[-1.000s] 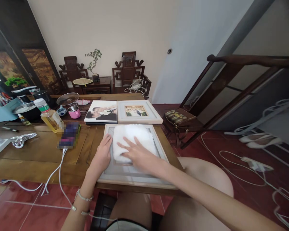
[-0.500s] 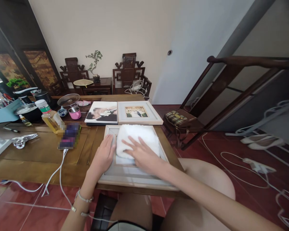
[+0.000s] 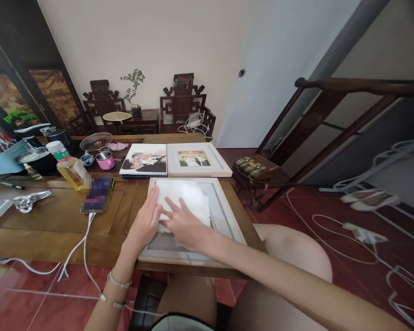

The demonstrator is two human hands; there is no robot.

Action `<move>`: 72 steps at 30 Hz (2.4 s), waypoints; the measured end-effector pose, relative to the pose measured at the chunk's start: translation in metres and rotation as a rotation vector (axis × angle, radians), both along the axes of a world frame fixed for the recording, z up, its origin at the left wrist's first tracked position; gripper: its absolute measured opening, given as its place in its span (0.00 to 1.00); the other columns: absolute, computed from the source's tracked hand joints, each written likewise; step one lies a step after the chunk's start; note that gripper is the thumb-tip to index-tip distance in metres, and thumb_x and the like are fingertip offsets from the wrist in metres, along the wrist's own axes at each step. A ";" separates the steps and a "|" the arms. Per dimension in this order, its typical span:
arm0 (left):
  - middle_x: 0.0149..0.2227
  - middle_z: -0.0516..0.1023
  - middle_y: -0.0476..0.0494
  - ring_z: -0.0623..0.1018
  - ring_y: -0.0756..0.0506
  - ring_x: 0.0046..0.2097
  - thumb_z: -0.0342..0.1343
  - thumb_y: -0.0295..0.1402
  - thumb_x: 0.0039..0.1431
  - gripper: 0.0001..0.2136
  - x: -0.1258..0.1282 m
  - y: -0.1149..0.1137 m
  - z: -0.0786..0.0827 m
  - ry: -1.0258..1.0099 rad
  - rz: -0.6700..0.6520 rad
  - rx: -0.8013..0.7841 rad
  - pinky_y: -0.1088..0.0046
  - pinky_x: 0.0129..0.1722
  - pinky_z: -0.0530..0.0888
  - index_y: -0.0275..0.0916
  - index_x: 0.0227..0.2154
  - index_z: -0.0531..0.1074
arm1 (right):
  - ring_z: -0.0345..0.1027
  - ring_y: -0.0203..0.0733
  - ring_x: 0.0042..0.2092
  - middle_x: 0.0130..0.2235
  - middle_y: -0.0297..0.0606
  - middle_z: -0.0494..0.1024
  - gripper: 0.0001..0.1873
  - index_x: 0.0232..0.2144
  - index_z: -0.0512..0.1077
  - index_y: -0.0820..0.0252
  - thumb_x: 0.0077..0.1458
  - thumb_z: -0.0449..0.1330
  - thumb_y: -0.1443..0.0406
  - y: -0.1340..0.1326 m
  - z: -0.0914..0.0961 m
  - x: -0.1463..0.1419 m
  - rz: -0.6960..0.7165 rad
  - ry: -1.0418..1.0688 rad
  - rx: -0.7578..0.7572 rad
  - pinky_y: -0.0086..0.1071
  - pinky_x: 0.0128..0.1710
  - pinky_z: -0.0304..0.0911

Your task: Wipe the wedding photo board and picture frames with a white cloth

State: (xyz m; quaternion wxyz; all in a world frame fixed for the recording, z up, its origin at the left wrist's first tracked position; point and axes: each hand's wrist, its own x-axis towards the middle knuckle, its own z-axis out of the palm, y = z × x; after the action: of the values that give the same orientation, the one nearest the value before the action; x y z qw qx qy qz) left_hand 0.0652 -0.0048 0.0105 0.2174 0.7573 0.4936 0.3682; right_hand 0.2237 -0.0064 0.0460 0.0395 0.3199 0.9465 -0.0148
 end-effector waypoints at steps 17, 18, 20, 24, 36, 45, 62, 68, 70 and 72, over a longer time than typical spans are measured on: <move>0.58 0.68 0.37 0.62 0.42 0.63 0.43 0.33 0.65 0.17 -0.001 0.010 -0.010 0.203 0.060 0.063 0.58 0.62 0.61 0.35 0.54 0.66 | 0.40 0.59 0.65 0.63 0.42 0.57 0.26 0.47 0.73 0.58 0.46 0.52 0.77 -0.077 0.015 0.065 -0.124 0.095 -0.153 0.62 0.61 0.40; 0.58 0.68 0.37 0.62 0.42 0.63 0.44 0.32 0.65 0.17 -0.001 0.010 -0.011 0.210 0.062 0.071 0.58 0.61 0.61 0.35 0.54 0.66 | 0.42 0.58 0.65 0.63 0.41 0.59 0.26 0.46 0.75 0.57 0.45 0.52 0.77 -0.081 0.012 0.078 -0.159 0.114 -0.122 0.62 0.61 0.41; 0.58 0.67 0.37 0.62 0.42 0.63 0.44 0.31 0.64 0.17 -0.001 0.009 -0.011 0.228 0.062 0.076 0.58 0.61 0.62 0.36 0.54 0.65 | 0.45 0.58 0.64 0.61 0.38 0.62 0.26 0.42 0.76 0.54 0.42 0.52 0.78 -0.087 0.006 0.103 -0.223 0.150 -0.055 0.62 0.60 0.42; 0.62 0.62 0.36 0.58 0.41 0.65 0.45 0.29 0.63 0.20 0.000 0.006 -0.012 0.284 0.046 0.054 0.55 0.62 0.60 0.35 0.57 0.62 | 0.44 0.57 0.65 0.61 0.35 0.62 0.26 0.39 0.77 0.51 0.40 0.52 0.77 -0.092 0.000 0.123 -0.249 0.198 -0.004 0.62 0.61 0.39; 0.62 0.61 0.33 0.58 0.43 0.65 0.38 0.16 0.54 0.26 -0.001 0.013 -0.016 0.259 0.055 0.030 0.55 0.63 0.59 0.30 0.56 0.63 | 0.42 0.60 0.65 0.63 0.55 0.57 0.21 0.49 0.72 0.65 0.52 0.56 0.68 -0.068 0.010 0.034 0.091 0.137 -0.175 0.57 0.62 0.37; 0.62 0.62 0.36 0.58 0.44 0.65 0.39 0.16 0.53 0.27 -0.005 0.014 -0.021 0.230 0.021 0.065 0.57 0.63 0.57 0.34 0.56 0.64 | 0.41 0.51 0.66 0.62 0.49 0.59 0.27 0.45 0.74 0.62 0.42 0.50 0.78 -0.094 0.010 0.108 -0.140 0.158 -0.173 0.54 0.64 0.33; 0.62 0.62 0.34 0.59 0.42 0.64 0.40 0.12 0.49 0.30 -0.003 0.013 -0.016 0.316 0.019 0.006 0.53 0.62 0.59 0.33 0.55 0.65 | 0.46 0.44 0.64 0.57 0.41 0.68 0.30 0.39 0.75 0.61 0.35 0.46 0.81 0.014 0.014 0.147 -0.160 0.164 0.083 0.51 0.63 0.41; 0.60 0.64 0.31 0.61 0.42 0.63 0.40 0.14 0.50 0.27 -0.007 0.014 -0.023 0.265 0.033 0.043 0.54 0.62 0.60 0.30 0.54 0.66 | 0.43 0.45 0.65 0.58 0.38 0.68 0.29 0.37 0.76 0.58 0.35 0.46 0.80 -0.011 0.011 0.142 -0.167 0.201 0.039 0.53 0.63 0.41; 0.60 0.63 0.33 0.60 0.42 0.64 0.40 0.14 0.51 0.28 -0.008 0.014 -0.025 0.252 0.044 0.042 0.54 0.62 0.60 0.32 0.55 0.65 | 0.42 0.45 0.65 0.59 0.36 0.67 0.28 0.35 0.76 0.57 0.36 0.47 0.80 -0.040 0.009 0.143 -0.165 0.209 -0.005 0.53 0.63 0.38; 0.61 0.63 0.34 0.60 0.42 0.64 0.40 0.14 0.52 0.27 -0.008 0.014 -0.025 0.238 0.053 0.031 0.54 0.62 0.60 0.32 0.55 0.65 | 0.40 0.45 0.66 0.60 0.34 0.65 0.27 0.36 0.76 0.55 0.37 0.47 0.80 -0.067 0.005 0.145 -0.168 0.219 -0.021 0.53 0.64 0.36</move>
State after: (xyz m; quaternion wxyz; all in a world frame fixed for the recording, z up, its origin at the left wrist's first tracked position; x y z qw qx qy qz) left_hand 0.0572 0.0095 -0.0145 0.1357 0.7855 0.5302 0.2889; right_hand 0.3687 -0.0739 0.0509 -0.0619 0.3943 0.9147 -0.0629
